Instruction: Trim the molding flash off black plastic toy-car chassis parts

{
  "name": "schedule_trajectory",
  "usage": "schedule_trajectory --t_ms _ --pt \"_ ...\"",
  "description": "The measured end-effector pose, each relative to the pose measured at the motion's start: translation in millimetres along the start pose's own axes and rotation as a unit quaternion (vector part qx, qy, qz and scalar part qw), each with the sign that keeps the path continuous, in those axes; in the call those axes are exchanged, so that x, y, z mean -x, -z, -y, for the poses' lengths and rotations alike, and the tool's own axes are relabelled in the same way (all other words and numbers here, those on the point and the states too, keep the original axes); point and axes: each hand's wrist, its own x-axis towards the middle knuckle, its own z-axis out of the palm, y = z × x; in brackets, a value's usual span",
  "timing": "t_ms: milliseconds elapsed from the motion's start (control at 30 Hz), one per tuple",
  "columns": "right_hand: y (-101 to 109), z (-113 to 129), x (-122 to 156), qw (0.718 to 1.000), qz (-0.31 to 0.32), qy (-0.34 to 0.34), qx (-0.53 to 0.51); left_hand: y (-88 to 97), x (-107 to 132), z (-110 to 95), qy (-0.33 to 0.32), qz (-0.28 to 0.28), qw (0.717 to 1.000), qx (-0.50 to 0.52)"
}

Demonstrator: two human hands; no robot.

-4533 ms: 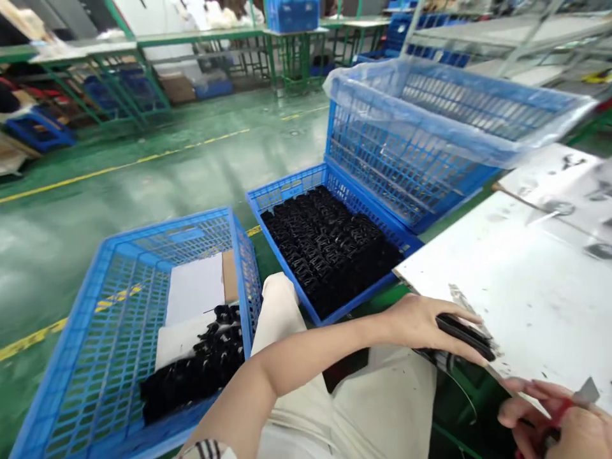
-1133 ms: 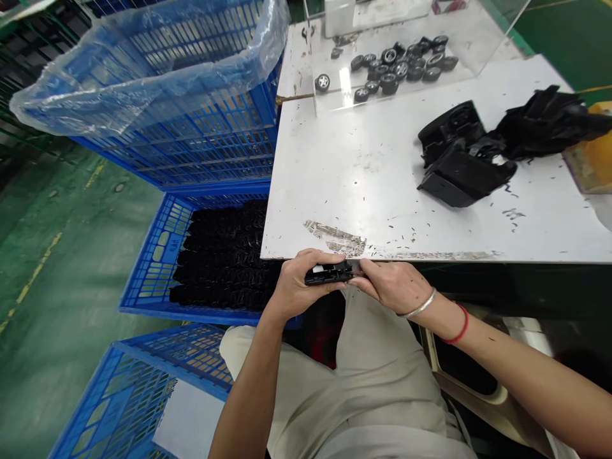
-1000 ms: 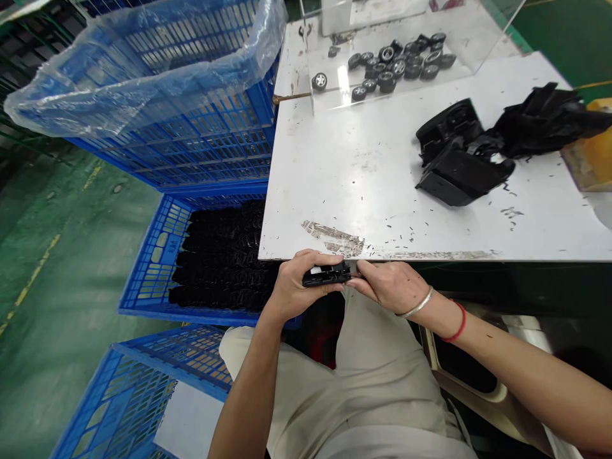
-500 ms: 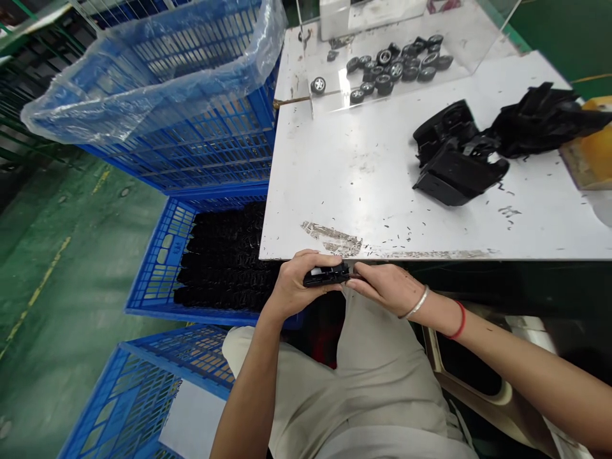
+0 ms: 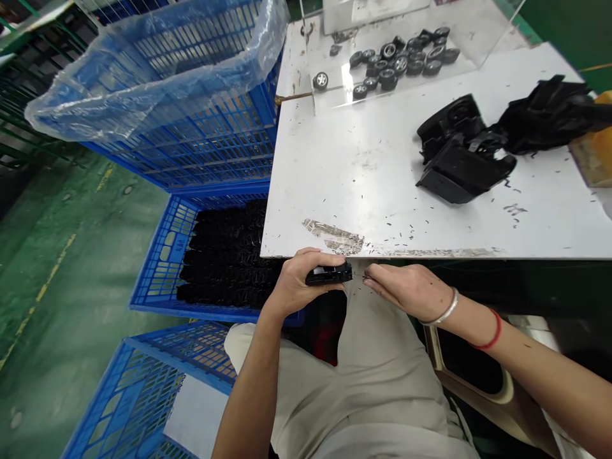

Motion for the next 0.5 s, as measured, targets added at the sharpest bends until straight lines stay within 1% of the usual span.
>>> schedule_trajectory --t_ms 100,167,367,500 --pt "-2.0 1.6 2.4 0.996 -0.042 0.035 0.072 -0.3 -0.3 -0.6 0.002 0.001 1.0 -0.003" --pt "-4.0 2.2 3.1 0.993 -0.054 0.043 0.1 -0.6 -0.3 -0.8 0.006 0.002 1.0 0.0" --pt "-11.1 3.4 3.2 0.989 -0.038 0.032 0.139 -0.1 -0.2 -0.6 0.015 0.0 1.0 0.008" --pt "-16.7 5.6 1.7 0.991 -0.025 0.007 0.135 1.7 -1.0 -2.1 0.034 0.008 0.999 0.015"
